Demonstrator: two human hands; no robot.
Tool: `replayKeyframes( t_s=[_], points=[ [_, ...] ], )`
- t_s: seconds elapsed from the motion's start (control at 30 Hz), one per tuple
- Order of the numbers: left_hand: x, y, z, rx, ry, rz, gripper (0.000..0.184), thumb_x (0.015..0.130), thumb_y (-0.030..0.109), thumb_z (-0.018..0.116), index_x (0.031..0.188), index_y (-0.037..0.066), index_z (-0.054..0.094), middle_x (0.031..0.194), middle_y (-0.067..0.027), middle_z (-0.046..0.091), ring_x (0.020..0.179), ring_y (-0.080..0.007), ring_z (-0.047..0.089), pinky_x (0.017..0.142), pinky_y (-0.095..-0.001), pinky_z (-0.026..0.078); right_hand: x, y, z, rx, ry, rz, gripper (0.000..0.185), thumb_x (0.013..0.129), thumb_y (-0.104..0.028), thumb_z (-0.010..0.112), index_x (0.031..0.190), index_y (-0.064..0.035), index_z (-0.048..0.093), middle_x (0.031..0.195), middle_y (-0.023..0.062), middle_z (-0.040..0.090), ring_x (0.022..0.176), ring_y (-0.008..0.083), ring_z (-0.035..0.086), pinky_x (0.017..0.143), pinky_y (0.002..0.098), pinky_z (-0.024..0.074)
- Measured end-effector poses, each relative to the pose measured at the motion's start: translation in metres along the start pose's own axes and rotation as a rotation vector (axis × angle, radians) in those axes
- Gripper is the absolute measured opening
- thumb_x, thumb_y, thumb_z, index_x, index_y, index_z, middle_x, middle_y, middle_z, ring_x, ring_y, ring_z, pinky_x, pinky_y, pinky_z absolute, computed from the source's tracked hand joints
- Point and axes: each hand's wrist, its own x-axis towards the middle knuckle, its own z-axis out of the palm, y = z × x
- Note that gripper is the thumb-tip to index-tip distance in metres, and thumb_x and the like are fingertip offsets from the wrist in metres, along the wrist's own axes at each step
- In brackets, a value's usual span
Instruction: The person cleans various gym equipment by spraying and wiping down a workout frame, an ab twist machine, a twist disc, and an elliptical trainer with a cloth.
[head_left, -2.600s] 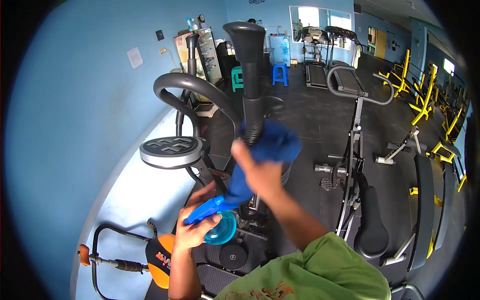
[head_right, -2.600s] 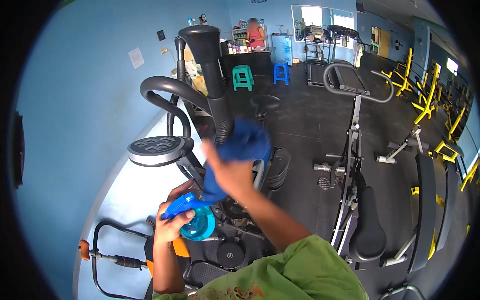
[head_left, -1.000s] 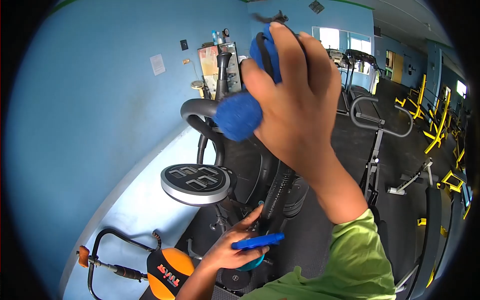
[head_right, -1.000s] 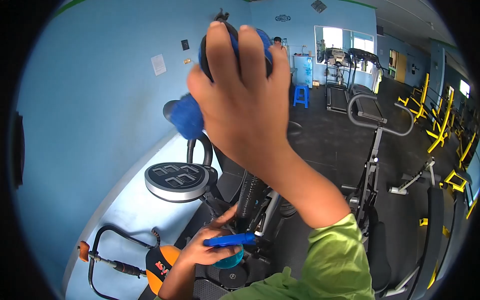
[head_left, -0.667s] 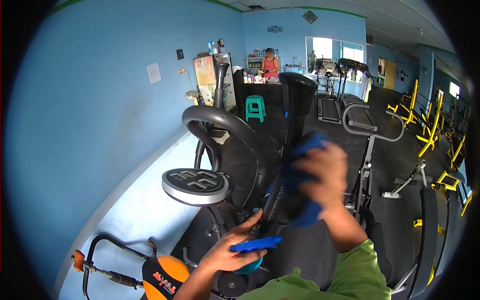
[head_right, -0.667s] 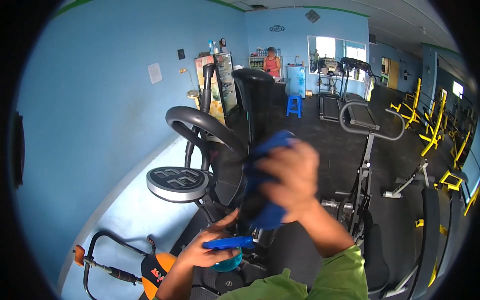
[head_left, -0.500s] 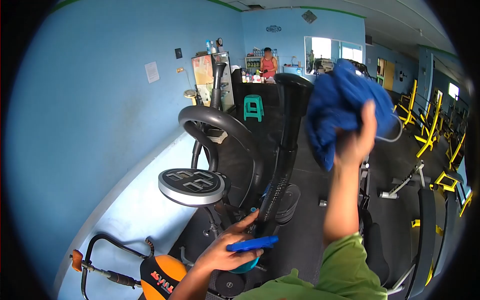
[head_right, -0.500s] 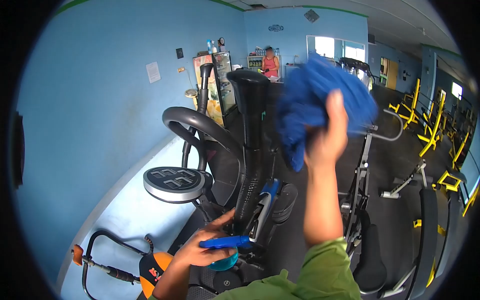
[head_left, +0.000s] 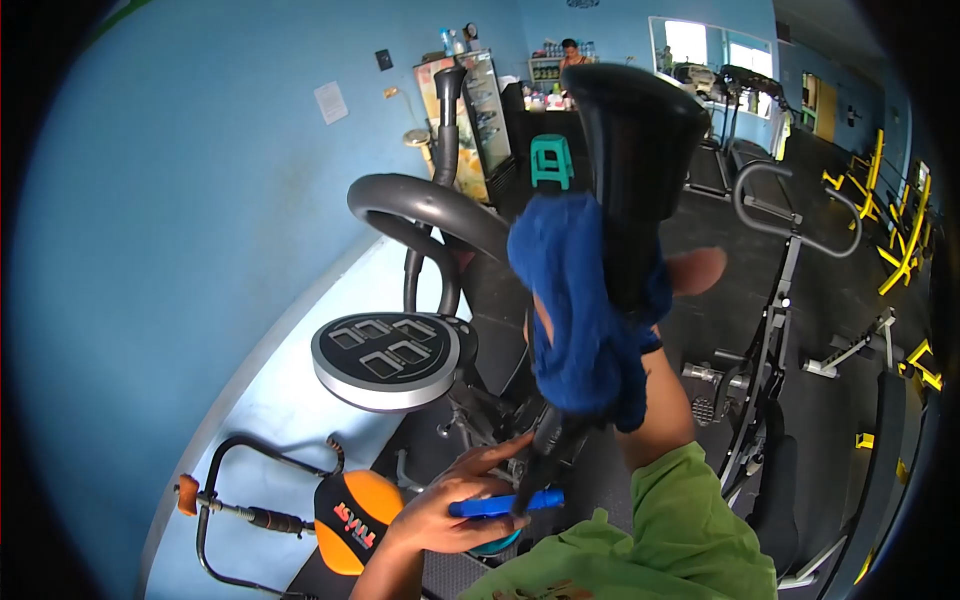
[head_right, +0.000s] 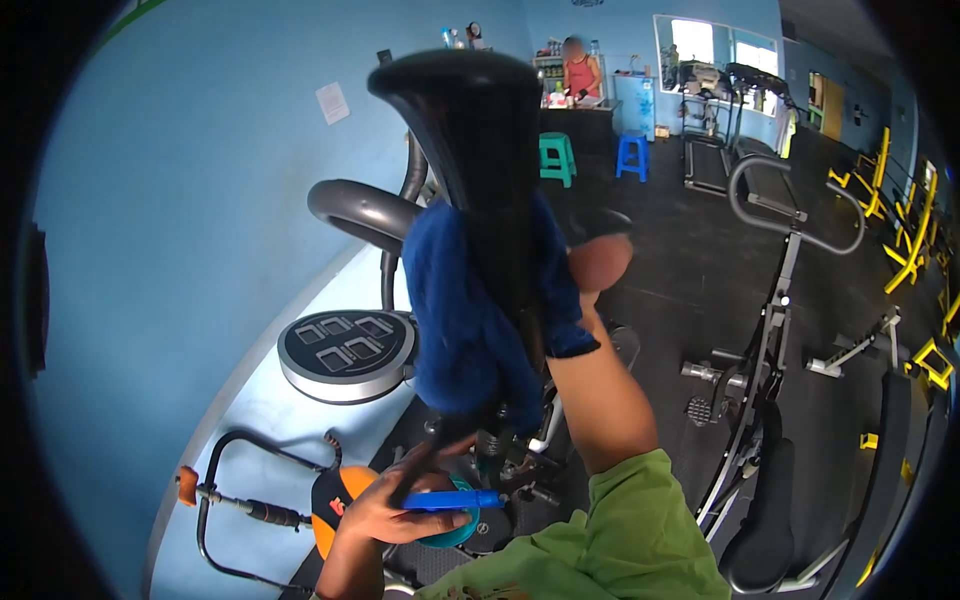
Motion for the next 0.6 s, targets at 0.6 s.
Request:
replayKeyframes(
  t_s=[0.6],
  points=[
    [-0.074, 0.025, 0.0, -0.175, 0.03, -0.443, 0.025, 0.071, 0.005, 0.082, 0.092, 0.0, 0.069, 0.136, -0.0274, 0.051, 0.128, -0.0396, 0.049, 0.104, -0.0477, 0.039, -0.28, 0.102, -0.184, -0.02, -0.419, 0.686, 0.047, 0.087, -0.049, 0.066, 0.098, -0.0032, 0.064, 0.099, 0.0093, 0.068, 0.081, 0.0212, 0.063, 0.074, 0.0361, 0.051]
  ],
)
